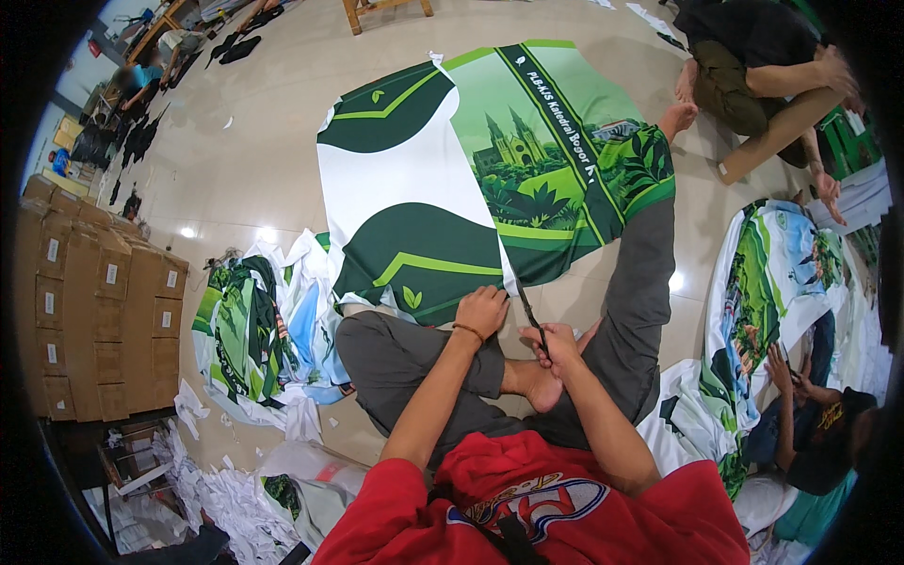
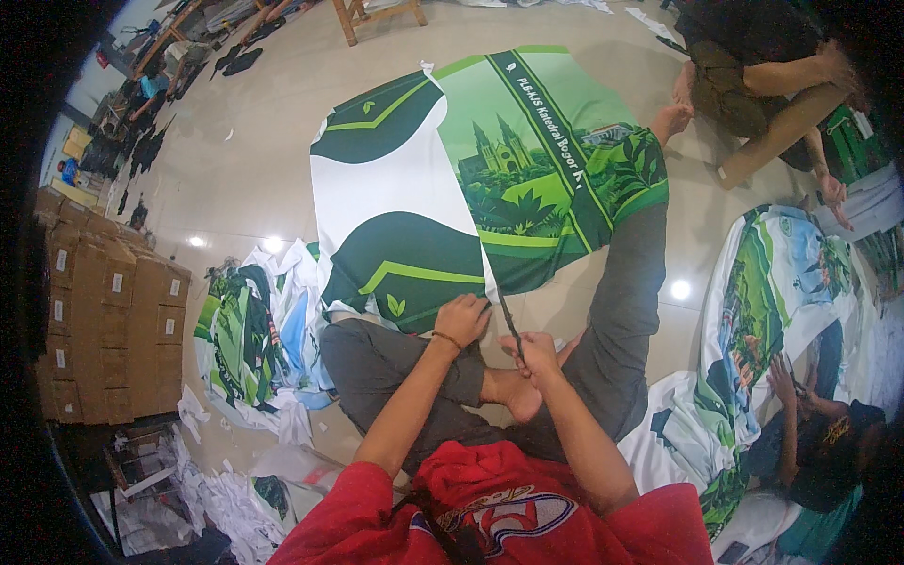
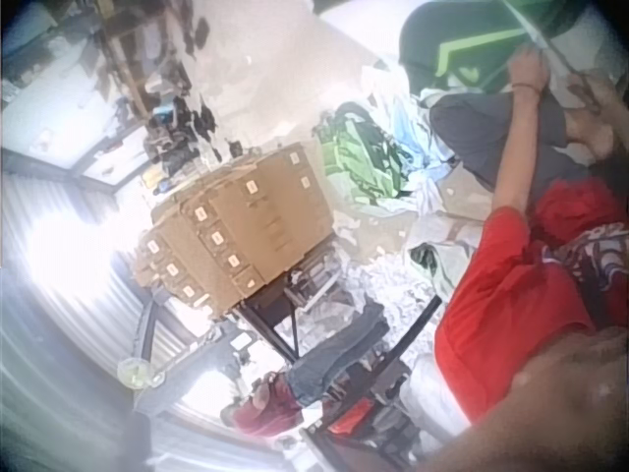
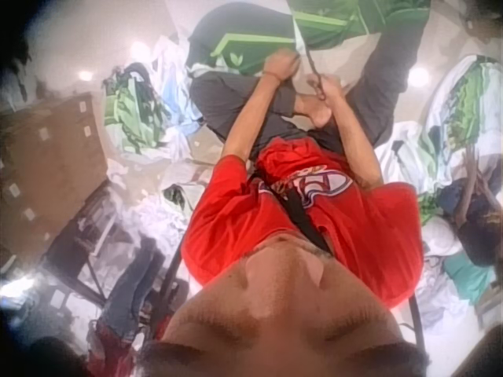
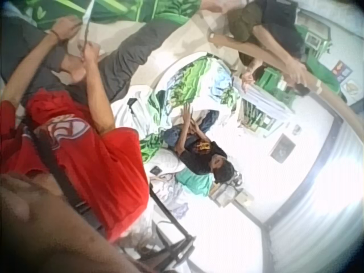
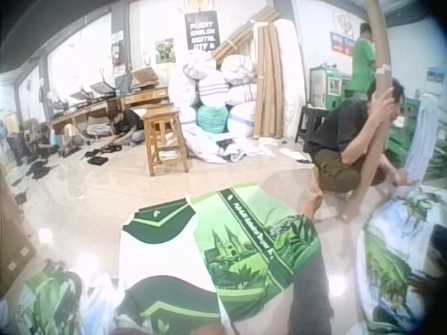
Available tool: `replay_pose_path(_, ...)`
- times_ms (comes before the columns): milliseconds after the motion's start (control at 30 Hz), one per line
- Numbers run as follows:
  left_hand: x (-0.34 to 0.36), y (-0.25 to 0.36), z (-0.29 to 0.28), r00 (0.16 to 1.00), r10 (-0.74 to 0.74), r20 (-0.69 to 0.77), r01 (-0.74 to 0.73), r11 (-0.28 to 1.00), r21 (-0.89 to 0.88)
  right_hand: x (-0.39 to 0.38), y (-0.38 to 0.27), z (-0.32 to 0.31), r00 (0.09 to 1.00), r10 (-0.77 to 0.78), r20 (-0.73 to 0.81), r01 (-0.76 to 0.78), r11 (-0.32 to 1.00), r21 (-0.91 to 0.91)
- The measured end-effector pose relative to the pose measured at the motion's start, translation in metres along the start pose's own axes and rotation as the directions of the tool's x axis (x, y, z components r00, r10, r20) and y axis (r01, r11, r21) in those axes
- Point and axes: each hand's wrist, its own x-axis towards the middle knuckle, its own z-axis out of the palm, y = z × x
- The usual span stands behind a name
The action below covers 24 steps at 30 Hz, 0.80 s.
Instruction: The person sits on the floor and uses scissors to cut a large piece of printed green and white fabric. They repeatedly trim the edges, unfold the fabric to check alignment, and continue cutting along the printed design.
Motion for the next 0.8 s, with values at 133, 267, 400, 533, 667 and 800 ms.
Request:
replay_pose_path(133,-0.005,-0.007,0.013,0.999,0.034,0.031,-0.037,0.993,0.116,-0.003,0.0,0.003,1.0,0.003,0.001,-0.003,1.0,-0.007)
replay_pose_path(267,-0.004,-0.007,0.017,1.0,0.007,-0.005,-0.006,0.996,0.094,-0.001,0.002,0.001,1.0,0.009,-0.002,-0.009,1.0,-0.008)
replay_pose_path(400,-0.001,-0.001,0.009,1.0,-0.01,-0.018,0.011,1.0,0.022,0.0,0.003,-0.003,1.0,0.022,0.018,-0.022,0.999,0.033)
replay_pose_path(533,0.003,0.007,-0.001,1.0,0.016,0.026,-0.018,0.999,0.043,-0.003,0.0,-0.007,0.999,0.037,0.033,-0.038,0.999,0.025)
replay_pose_path(667,-0.001,0.002,0.006,1.0,0.015,0.023,-0.018,0.993,0.117,-0.007,0.001,-0.006,0.995,0.082,0.064,-0.084,0.996,0.014)
replay_pose_path(800,-0.003,-0.003,0.009,0.997,0.078,-0.006,-0.076,0.983,0.167,-0.007,0.002,-0.006,0.995,0.084,0.062,-0.085,0.996,0.026)
